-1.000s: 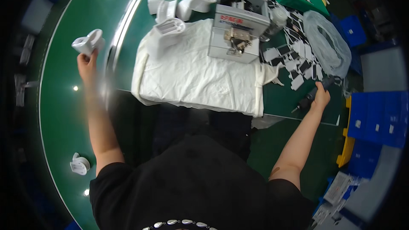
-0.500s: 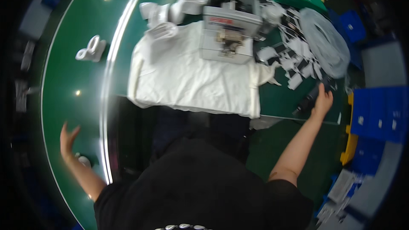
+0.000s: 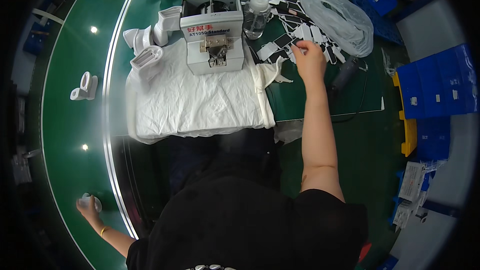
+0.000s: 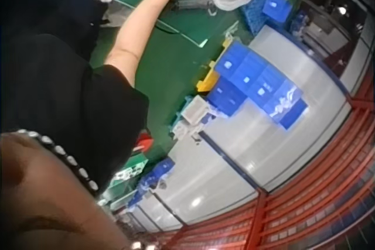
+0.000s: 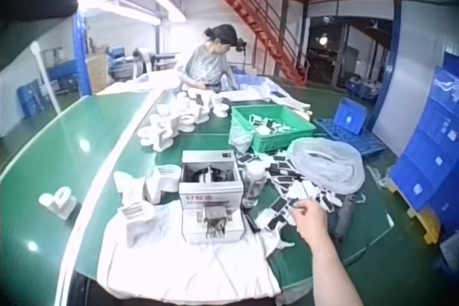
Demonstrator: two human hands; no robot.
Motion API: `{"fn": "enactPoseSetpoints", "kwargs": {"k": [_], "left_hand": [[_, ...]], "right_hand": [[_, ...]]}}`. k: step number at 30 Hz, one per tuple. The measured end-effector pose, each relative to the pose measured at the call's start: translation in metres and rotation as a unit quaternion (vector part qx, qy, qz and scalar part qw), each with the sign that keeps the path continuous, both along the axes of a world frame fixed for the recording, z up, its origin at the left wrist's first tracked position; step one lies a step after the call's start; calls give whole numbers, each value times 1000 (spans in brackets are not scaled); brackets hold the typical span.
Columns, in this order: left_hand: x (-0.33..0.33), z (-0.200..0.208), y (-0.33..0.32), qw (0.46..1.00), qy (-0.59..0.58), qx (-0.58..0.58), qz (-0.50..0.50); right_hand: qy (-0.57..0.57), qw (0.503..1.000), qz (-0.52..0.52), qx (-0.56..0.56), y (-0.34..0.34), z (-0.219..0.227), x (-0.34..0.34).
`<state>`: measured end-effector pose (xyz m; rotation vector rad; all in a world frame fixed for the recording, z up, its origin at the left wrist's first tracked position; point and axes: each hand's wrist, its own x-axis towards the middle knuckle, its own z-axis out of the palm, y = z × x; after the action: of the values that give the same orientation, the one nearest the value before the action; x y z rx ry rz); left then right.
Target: Assembling plastic device enclosures by fitting covers and securing them with screws using an electric screwdriver.
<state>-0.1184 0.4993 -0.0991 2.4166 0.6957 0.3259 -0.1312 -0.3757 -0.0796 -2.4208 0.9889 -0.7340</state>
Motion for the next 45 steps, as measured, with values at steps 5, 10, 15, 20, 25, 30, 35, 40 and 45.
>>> {"fn": "enactPoseSetpoints", "kwargs": {"k": [5, 10, 15, 20, 25, 30, 35, 40, 45], "left_hand": [[29, 31, -127, 970, -203, -100, -87], [29, 67, -311, 902, -208, -266, -270], [44, 56, -411, 793, -153, -371, -457], [34, 51, -451, 736, -117, -460, -483], [31, 44, -479, 622, 29, -687, -376], [37, 27, -504, 544, 8, -784, -300], [36, 24, -511, 570, -33, -743, -349], [46, 36, -493, 663, -41, -537, -520], [59, 40, -480, 729, -93, -259, -626]], "right_hand": [[16, 989, 82, -119, 3, -7, 35], [141, 976, 143, -79, 8, 1, 44], [24, 977, 100, -188, -4, -4, 34], [-203, 979, 15, 24, 64, 58, 12], [-267, 737, 314, 536, 156, 70, -25], [-181, 545, 384, 723, 231, 24, -44], [-260, 634, 377, 624, 226, 27, -37], [-209, 649, 404, 610, 201, 37, -30], [-219, 667, 362, 614, 180, 33, -18]]}}
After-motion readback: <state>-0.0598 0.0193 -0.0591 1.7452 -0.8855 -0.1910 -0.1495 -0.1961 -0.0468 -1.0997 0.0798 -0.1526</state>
